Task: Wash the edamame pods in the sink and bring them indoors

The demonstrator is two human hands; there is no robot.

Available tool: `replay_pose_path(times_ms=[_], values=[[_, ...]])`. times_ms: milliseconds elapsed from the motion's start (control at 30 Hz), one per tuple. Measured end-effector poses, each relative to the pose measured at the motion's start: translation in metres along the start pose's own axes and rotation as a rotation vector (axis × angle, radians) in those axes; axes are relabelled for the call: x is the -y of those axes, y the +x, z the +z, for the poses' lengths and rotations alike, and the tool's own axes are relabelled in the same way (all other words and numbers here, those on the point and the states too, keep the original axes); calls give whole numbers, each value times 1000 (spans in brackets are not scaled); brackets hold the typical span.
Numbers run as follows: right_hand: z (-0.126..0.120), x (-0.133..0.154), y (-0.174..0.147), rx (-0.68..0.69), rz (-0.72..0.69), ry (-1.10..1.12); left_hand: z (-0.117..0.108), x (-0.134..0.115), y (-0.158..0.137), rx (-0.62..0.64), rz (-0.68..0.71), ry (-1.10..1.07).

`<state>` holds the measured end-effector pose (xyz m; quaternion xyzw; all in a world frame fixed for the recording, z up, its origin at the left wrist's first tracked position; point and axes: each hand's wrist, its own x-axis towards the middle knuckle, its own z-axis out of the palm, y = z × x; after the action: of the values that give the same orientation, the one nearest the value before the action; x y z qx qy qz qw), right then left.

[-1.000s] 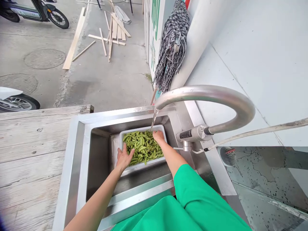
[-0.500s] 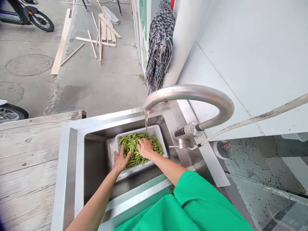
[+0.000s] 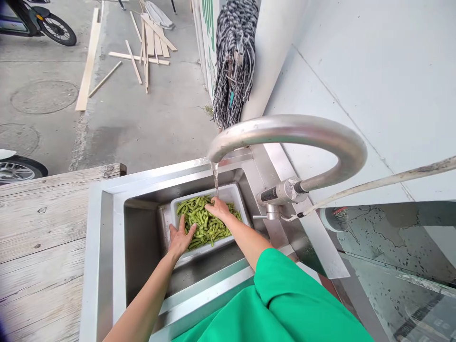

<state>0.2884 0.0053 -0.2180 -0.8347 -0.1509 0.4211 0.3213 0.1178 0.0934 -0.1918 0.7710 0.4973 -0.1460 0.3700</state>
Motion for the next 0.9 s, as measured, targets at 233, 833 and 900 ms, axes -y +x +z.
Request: replay_pose_path(times_ms=[233, 833, 900], values=[[-25, -26, -21, -58, 202, -40, 4, 1, 1, -14, -15, 7], [-15, -28, -10, -66, 26, -266, 5, -1, -3, -13, -37, 75], [-7, -27, -12, -37, -167, -421, 7, -2, -7, -41, -43, 110]])
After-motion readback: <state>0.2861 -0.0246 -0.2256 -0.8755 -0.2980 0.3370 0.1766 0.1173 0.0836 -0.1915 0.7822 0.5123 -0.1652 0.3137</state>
